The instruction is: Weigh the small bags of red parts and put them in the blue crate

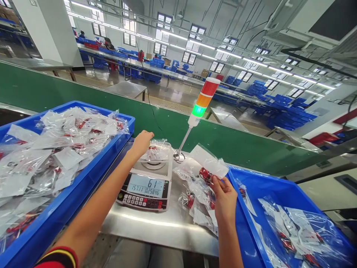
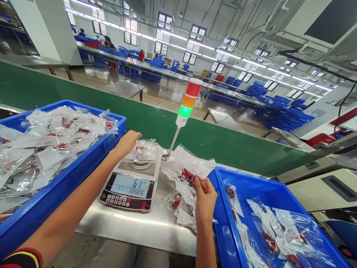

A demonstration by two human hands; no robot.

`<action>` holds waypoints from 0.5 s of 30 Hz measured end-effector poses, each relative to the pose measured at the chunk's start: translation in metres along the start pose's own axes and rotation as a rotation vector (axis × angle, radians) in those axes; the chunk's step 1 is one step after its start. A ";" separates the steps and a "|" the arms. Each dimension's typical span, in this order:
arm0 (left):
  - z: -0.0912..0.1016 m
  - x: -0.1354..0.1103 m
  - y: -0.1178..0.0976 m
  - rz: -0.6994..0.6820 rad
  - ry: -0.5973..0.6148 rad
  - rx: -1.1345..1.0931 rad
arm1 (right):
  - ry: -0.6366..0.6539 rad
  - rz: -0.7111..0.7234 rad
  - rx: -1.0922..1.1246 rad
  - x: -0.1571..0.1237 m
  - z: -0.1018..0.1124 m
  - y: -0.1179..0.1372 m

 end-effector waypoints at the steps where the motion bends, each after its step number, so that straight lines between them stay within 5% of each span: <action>1: 0.003 -0.001 -0.005 0.002 -0.012 -0.023 | 0.000 -0.012 0.008 -0.001 -0.001 0.000; 6: 0.010 -0.041 -0.056 -0.026 -0.016 -0.256 | 0.048 -0.045 -0.026 -0.019 -0.020 0.004; 9: -0.007 -0.086 -0.084 0.078 0.110 -0.719 | 0.134 0.002 -0.103 -0.040 -0.040 0.011; 11: -0.015 -0.115 -0.090 0.220 0.042 -0.891 | 0.130 0.069 -0.199 -0.058 -0.049 0.015; 15: -0.016 -0.157 -0.086 0.399 -0.266 -0.819 | -0.006 0.334 -0.454 -0.092 -0.056 0.030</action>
Point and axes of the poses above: each hand's wrist, its own x-axis towards the middle knuckle, its own z-axis out of the back of the hand, y = z × x, the point moved 6 cm from there along x, towards the middle knuckle, and after that the axes turned 6 degrees about -z, right-handed, at the moved point
